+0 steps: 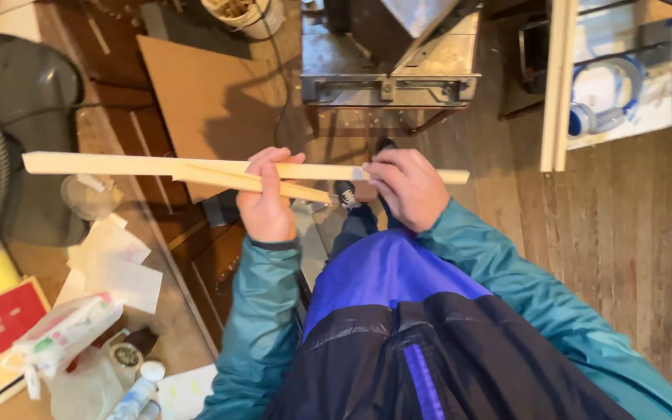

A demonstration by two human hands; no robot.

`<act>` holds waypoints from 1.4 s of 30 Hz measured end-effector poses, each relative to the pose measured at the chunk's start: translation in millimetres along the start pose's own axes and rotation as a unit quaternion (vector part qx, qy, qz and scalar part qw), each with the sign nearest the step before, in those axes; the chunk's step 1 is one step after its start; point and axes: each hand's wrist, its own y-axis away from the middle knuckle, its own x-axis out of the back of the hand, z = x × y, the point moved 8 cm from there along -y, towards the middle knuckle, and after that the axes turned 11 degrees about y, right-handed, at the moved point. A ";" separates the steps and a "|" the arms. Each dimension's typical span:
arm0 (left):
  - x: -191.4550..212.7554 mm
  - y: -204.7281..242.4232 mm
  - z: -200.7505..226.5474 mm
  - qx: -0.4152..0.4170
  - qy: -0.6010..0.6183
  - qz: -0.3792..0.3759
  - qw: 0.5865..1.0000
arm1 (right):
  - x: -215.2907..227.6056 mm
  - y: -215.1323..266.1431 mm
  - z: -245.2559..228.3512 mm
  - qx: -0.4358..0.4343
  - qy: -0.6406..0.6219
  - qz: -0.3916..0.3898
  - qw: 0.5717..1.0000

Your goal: Measuring, marking, and preparing wood strips for picture frame assembly.

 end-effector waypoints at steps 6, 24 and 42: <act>2.9 17.7 -16.2 -0.026 0.086 0.168 0.982 | -20.2 -3.6 -33.7 -0.016 -0.026 -0.082 0.996; -18.6 22.6 -16.8 0.004 0.128 0.033 0.991 | 57.1 61.7 40.3 -0.064 -0.012 -0.198 0.978; -42.5 60.9 -109.8 0.155 0.135 0.001 0.979 | 88.5 73.2 104.1 -0.278 0.001 -0.190 0.942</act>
